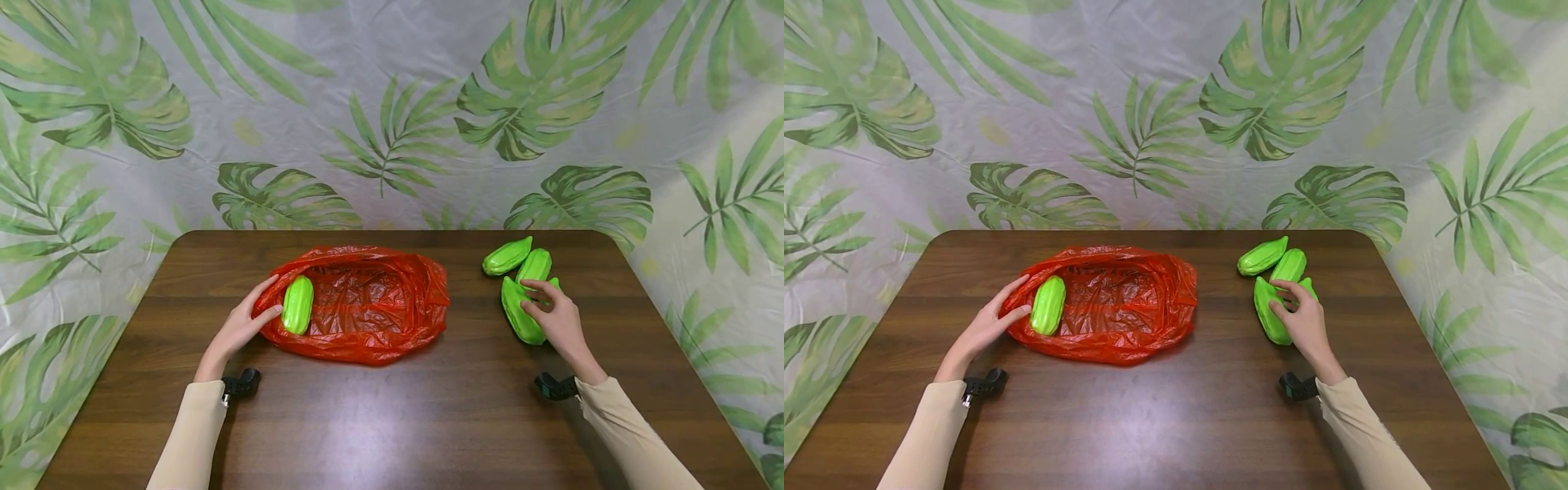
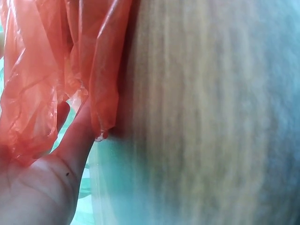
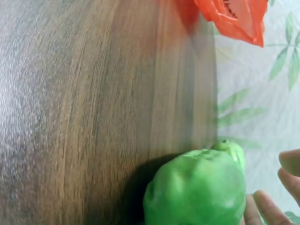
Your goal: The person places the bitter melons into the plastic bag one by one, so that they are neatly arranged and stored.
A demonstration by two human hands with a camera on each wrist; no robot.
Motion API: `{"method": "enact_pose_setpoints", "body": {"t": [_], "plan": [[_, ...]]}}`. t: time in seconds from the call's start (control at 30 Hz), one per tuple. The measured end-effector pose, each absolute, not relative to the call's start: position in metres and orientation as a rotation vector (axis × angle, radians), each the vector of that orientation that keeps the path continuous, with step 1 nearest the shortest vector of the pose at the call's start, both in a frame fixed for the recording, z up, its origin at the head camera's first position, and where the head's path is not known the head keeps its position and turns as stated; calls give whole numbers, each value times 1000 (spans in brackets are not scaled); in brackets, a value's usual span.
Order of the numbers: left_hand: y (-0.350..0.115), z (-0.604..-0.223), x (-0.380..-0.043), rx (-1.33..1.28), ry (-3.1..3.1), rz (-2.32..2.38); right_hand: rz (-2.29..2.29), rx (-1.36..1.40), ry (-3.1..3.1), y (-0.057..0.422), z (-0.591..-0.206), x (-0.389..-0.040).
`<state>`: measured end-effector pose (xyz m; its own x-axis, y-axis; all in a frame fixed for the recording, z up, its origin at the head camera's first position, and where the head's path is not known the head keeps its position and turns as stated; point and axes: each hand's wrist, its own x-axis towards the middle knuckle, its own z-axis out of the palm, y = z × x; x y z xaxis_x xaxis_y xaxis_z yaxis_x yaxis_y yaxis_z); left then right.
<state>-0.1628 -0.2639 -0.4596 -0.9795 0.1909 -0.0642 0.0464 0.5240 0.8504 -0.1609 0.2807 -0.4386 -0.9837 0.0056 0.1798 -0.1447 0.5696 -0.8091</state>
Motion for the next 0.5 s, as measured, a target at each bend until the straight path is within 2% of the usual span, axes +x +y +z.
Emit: {"method": "enact_pose_setpoints", "body": {"t": [0.5], "plan": [[-266, -463, -165, 193, 2615, 1437, 1374, 231, -2654, 271, -446, -163]]}}
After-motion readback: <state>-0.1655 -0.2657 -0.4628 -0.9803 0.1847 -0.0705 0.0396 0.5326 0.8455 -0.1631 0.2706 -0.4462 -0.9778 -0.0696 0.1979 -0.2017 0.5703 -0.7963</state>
